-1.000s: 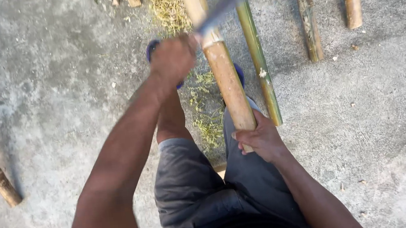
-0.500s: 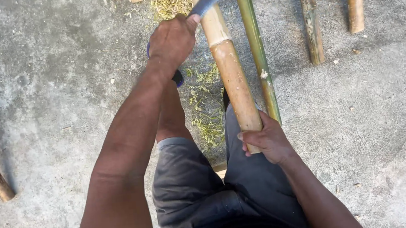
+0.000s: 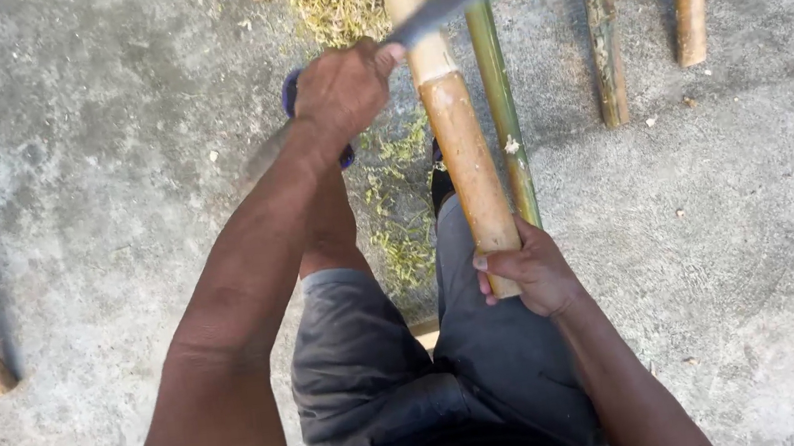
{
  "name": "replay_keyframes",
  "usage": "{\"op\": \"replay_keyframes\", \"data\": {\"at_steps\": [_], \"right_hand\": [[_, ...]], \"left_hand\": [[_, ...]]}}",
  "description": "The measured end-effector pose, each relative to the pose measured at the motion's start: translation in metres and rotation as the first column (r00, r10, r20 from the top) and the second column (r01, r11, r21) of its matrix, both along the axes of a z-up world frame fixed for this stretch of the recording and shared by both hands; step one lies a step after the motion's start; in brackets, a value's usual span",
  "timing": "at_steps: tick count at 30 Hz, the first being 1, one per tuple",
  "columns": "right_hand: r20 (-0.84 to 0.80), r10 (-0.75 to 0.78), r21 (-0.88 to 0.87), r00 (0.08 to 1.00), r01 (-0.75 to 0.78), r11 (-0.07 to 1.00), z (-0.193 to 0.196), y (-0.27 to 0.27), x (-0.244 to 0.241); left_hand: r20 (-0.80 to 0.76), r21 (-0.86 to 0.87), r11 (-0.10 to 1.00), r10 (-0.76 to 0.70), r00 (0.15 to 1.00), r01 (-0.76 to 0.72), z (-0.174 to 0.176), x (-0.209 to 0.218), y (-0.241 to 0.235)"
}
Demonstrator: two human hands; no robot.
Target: Scraping the outer layer of a bamboo pole using a machete.
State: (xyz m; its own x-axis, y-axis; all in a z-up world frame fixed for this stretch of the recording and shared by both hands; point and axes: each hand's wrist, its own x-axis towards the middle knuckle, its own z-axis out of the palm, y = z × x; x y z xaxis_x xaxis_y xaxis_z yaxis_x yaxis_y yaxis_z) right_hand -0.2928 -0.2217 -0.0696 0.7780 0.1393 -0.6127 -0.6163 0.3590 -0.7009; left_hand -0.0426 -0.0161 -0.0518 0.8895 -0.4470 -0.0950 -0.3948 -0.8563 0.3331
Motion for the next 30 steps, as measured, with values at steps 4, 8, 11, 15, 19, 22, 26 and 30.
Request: {"op": "replay_keyframes", "data": {"at_steps": [4,8,11,15,19,22,26,30], "right_hand": [[-0.029,-0.029,0.015,0.999,0.030,0.999,0.005,0.001,0.001],[-0.042,-0.015,0.018,0.999,0.016,1.000,0.000,0.001,-0.005],[-0.045,-0.012,0.041,0.999,0.014,0.999,0.000,-0.001,-0.003],[0.006,-0.010,0.188,1.000,0.008,0.982,-0.015,-0.014,-0.004],[-0.007,-0.022,0.240,1.000,0.023,0.971,-0.015,-0.017,-0.001],[0.016,-0.019,0.428,1.000,0.010,0.904,-0.011,-0.022,0.000],[-0.032,0.002,0.230,0.999,0.005,0.973,-0.005,-0.015,-0.002],[-0.078,0.015,-0.210,0.997,-0.031,0.977,0.007,0.007,-0.002]], "left_hand": [[-0.107,0.030,0.998,-0.055,0.993,0.059,0.026,-0.019,-0.010],[-0.109,0.030,0.999,-0.013,0.994,0.016,0.001,-0.007,-0.003],[-0.098,-0.009,1.000,-0.013,0.995,0.012,-0.006,-0.012,-0.001],[-0.119,-0.033,0.999,-0.046,0.992,0.043,-0.021,-0.003,-0.004],[-0.123,-0.072,0.997,0.020,0.992,-0.029,-0.022,-0.015,-0.011],[-0.011,-0.105,0.987,-0.123,0.992,0.121,-0.020,-0.043,-0.008],[-0.161,-0.099,0.994,0.018,0.987,-0.035,0.000,-0.042,-0.008],[-0.223,0.018,0.985,0.172,0.959,-0.173,0.020,-0.014,-0.005]]}}
